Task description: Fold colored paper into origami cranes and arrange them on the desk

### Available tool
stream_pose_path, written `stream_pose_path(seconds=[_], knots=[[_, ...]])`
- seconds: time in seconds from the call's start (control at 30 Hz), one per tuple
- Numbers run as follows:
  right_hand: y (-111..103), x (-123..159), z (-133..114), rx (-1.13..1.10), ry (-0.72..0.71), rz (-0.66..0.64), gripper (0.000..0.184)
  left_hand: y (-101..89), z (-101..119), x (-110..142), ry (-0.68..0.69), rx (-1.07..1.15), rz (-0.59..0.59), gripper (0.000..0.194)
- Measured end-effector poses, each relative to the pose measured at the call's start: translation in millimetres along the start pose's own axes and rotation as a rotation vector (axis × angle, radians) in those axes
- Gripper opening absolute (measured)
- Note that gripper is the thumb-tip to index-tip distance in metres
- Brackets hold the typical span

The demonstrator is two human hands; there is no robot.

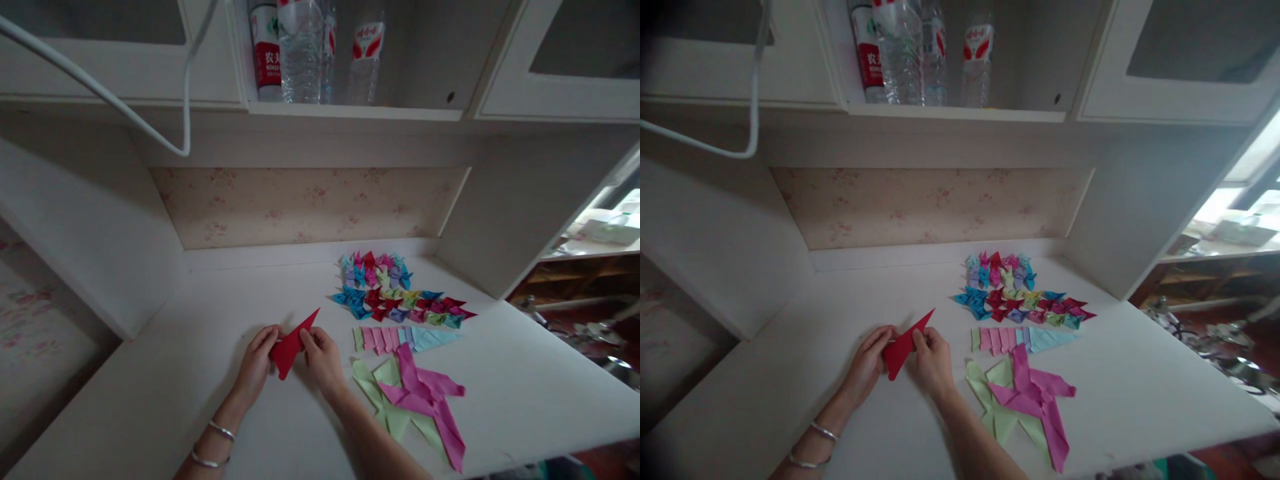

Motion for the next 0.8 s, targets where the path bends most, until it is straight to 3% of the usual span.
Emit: stream_pose_path(seconds=[0.17,0.3,0.47,0.67,0.8], knots=[[10.0,2.4,-20.2,-0.023,0.011,-0.060,0.039,0.7,-7.9,-3.0,-0.071,0.064,-0.025,0.042],[-22.2,7.0,-49.9,-0.129,0.017,-0.023,0.037,1.9,-12.1,-4.9,-0.109,0.122,-0.097,0.043],[-119.8,16.7,-72.0,-0.155,-0.010,0.181,0.033,2.8,-12.5,-4.2,-0.080,0.030,-0.134,0.040],[-267.9,31.5,-63.7,-0.169,0.021,0.550,0.037,7.6,-9.7,-0.4,-0.066,-0.113,-0.180,0.038],[-339.2,42.3,-56.4,-0.189,0.014,0.751,0.054,5.8,-9.4,-0.1,-0.056,-0.160,-0.156,0.038]])
Point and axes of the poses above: each hand's wrist, its own x-axis away from the middle knuckle, its own y-axis out of the palm, z = x × y, the point moved 7 cm from there along -x, towards the middle knuckle, and after that the axes turned 8 degrees about y, right-handed, at the moved point
